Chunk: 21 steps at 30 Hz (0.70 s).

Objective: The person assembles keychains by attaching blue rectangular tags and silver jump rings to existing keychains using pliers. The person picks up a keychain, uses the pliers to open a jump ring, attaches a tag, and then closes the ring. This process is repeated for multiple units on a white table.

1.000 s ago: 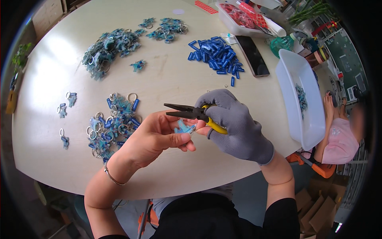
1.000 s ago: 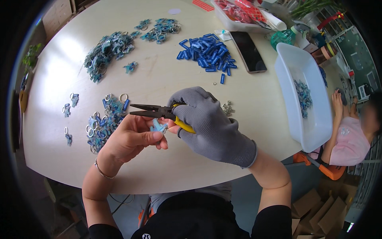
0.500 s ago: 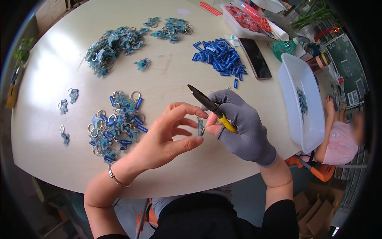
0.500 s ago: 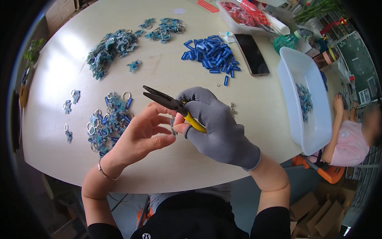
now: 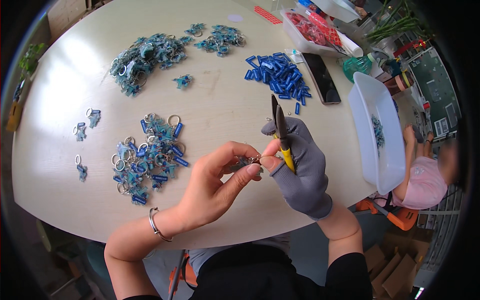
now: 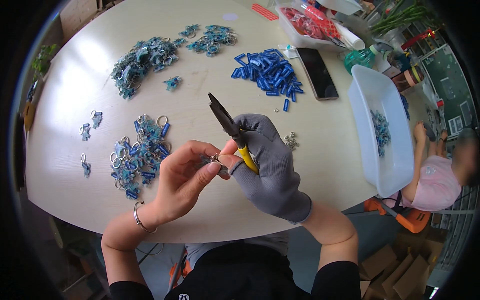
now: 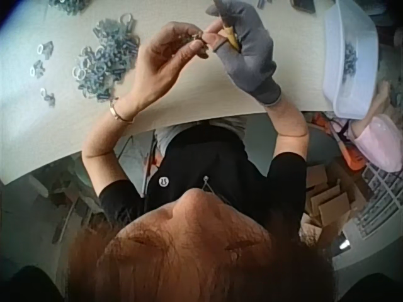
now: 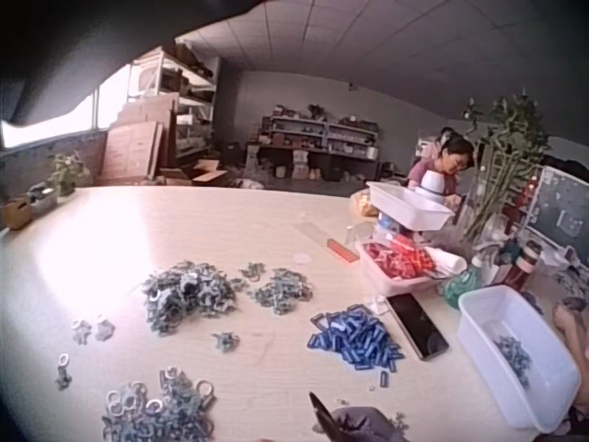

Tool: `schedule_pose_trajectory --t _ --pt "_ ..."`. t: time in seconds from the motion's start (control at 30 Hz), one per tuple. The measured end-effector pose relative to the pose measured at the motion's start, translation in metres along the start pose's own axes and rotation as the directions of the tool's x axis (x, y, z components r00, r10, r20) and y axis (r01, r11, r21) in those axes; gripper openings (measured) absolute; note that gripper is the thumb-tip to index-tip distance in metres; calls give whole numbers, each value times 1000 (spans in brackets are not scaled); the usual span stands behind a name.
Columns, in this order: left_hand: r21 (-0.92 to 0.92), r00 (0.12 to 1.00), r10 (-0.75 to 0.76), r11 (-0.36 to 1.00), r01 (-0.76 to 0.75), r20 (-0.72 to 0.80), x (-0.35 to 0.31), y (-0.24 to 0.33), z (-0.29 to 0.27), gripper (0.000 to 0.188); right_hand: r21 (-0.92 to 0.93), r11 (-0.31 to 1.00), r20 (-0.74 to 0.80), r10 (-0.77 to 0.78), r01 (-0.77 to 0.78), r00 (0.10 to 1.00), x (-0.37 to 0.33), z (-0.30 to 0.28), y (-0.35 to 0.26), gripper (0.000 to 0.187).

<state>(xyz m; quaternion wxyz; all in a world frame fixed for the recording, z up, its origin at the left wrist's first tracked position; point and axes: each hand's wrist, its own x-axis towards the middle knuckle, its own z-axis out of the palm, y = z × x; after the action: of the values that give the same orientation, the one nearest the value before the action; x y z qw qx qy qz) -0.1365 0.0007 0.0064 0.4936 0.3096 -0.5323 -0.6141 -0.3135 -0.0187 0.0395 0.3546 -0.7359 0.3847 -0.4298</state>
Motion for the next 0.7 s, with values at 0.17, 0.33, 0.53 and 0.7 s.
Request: schedule_pose_trajectory --t 0.17,0.33,0.53,0.7 --pt "99 996 60 994 -53 -69 0 3 7 15 -75 995 -39 -67 64 997 -5 4 9 13" --pt "224 987 159 963 -148 -32 1 -4 0 15 -95 995 -61 -45 39 997 -7 7 5 12" --pt "-121 998 -61 991 61 3 2 1 0 14 -44 999 -96 22 -27 995 -11 11 5 11" --pt "-315 985 -159 933 172 67 2 -7 -2 13 -50 999 -78 -23 19 997 -11 11 7 10"
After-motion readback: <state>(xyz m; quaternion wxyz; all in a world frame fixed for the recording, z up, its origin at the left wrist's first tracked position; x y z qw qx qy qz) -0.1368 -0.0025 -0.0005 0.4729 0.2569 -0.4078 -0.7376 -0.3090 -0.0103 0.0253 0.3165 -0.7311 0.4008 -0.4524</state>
